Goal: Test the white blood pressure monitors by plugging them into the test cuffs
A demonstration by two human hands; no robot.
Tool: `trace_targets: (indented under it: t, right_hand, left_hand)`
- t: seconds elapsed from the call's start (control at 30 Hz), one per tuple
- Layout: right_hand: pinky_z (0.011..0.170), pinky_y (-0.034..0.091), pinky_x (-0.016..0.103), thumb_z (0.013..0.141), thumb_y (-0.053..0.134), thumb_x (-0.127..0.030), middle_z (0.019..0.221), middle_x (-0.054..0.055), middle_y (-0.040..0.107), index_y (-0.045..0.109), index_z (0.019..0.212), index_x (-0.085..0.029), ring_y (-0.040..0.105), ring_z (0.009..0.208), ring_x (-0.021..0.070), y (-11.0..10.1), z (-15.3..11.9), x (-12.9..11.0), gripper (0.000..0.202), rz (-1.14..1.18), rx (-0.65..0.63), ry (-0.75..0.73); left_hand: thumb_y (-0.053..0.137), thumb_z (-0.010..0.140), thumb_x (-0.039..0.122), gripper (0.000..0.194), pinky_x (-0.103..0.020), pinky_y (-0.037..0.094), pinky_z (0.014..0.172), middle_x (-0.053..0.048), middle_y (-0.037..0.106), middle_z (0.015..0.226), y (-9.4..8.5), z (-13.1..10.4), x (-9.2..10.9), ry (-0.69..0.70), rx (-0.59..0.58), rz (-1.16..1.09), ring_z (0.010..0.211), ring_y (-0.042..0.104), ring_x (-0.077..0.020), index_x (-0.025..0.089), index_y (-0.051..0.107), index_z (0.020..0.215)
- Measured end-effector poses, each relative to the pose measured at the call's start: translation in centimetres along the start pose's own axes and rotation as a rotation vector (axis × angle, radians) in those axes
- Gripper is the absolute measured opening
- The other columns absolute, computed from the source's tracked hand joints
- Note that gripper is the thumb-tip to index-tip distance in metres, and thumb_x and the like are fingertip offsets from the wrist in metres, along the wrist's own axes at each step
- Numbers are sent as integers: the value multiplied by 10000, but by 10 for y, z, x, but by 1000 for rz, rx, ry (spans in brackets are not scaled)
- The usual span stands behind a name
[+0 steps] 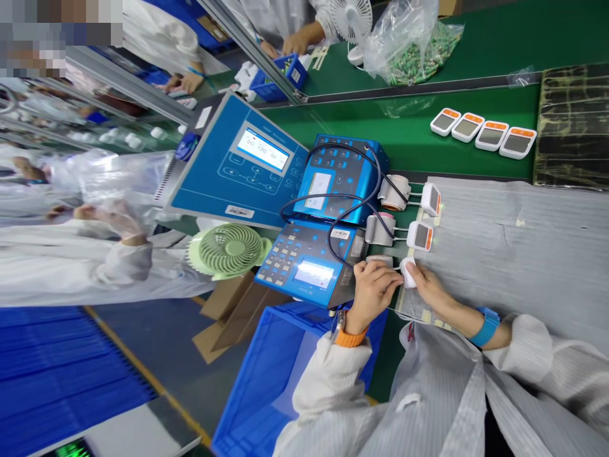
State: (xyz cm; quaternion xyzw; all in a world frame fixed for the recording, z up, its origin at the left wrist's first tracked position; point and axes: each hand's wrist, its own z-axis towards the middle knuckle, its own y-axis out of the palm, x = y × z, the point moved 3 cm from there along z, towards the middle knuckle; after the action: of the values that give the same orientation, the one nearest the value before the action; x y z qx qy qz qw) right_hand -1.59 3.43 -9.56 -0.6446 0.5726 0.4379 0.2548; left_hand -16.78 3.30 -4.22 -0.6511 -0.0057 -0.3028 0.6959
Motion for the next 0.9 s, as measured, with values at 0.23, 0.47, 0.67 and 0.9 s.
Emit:
trace_targets:
  t: [0.23, 0.47, 0.67, 0.9]
  right_hand:
    - [1097, 397, 444, 930, 453, -698, 1356, 189, 580, 483, 1449, -124, 513, 1290, 314, 12, 3, 8, 775, -254, 35, 20]
    - [884, 502, 465, 967, 436, -690, 921, 156, 720, 773, 967, -196, 656, 939, 347, -67, 46, -75, 598, -830, -64, -340]
    - [1157, 149, 663, 972, 583, -526, 1596, 287, 278, 408, 1523, -43, 212, 1463, 466, -254, 147, -166, 754, -1404, 582, -442]
    - [1062, 279, 616, 1004, 555, -484, 1567, 258, 333, 477, 1504, -210, 438, 1278, 428, -274, 197, -172, 575, -1486, 567, -372]
  left_hand:
    - [695, 899, 314, 247, -418, 344, 881, -74, 750, 1045, -7, -2, 3, -56, -120, 110, 1022, 634, -275, 243, 696, 1136]
    - [774, 804, 360, 535, -382, 376, 827, -83, 719, 1085, -5, 26, 10, -113, -263, 138, 980, 655, -293, 249, 594, 1296]
    - [935, 616, 318, 805, -406, 427, 861, -142, 720, 1129, -24, 41, 18, -69, -526, 317, 1019, 672, -346, 190, 575, 1324]
    - [847, 736, 473, 667, -428, 465, 918, -201, 636, 1238, -44, 263, 9, 106, -456, 513, 1104, 625, -385, 173, 595, 1276]
